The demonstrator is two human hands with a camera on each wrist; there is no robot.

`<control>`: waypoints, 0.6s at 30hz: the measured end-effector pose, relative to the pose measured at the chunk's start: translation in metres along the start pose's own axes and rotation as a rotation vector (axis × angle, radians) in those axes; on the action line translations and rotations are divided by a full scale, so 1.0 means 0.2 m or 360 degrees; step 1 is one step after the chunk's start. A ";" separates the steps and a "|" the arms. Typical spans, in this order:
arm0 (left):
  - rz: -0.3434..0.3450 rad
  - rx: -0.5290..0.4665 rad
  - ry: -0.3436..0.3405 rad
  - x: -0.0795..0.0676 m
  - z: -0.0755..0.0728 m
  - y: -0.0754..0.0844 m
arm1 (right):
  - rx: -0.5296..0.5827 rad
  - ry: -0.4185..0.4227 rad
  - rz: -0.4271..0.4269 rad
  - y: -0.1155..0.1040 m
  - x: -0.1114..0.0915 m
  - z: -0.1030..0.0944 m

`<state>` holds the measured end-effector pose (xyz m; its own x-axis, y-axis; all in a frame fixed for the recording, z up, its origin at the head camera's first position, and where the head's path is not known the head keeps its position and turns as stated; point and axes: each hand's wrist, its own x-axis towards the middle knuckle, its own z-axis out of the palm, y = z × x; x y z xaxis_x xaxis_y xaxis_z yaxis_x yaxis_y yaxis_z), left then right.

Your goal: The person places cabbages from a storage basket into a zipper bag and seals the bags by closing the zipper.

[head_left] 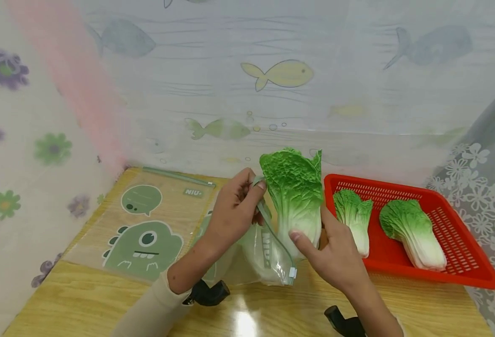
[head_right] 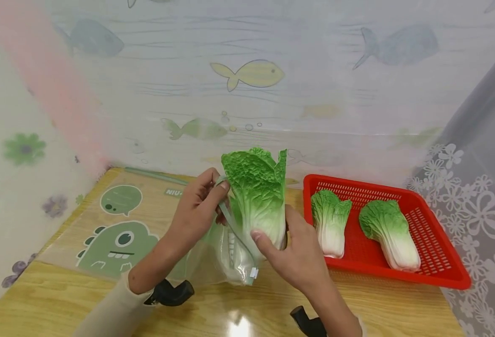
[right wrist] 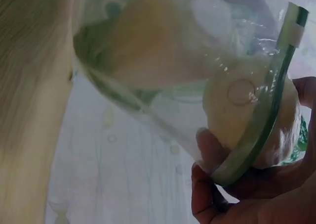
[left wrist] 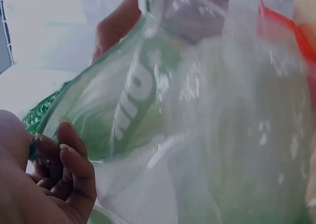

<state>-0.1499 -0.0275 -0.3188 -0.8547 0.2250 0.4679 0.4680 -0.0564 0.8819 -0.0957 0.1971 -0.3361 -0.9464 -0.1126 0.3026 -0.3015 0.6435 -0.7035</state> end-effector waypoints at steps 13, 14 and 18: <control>-0.0047 0.0722 0.0045 0.01 -0.14 0.03 | -0.0209 -0.0086 -0.0347 0.02 0.00 0.00; -0.0050 0.0731 0.0008 0.01 -0.14 0.04 | -0.0214 -0.0097 -0.0377 0.02 0.00 0.00; 0.0042 0.0749 -0.0104 0.01 -0.16 0.03 | -0.0224 -0.0139 -0.0446 0.02 0.00 0.01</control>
<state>-0.1566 -0.0581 -0.3100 -0.8323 0.2910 0.4718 0.5531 0.3806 0.7411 -0.0980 0.1990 -0.3400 -0.8370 -0.3608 0.4114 -0.5386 0.6760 -0.5029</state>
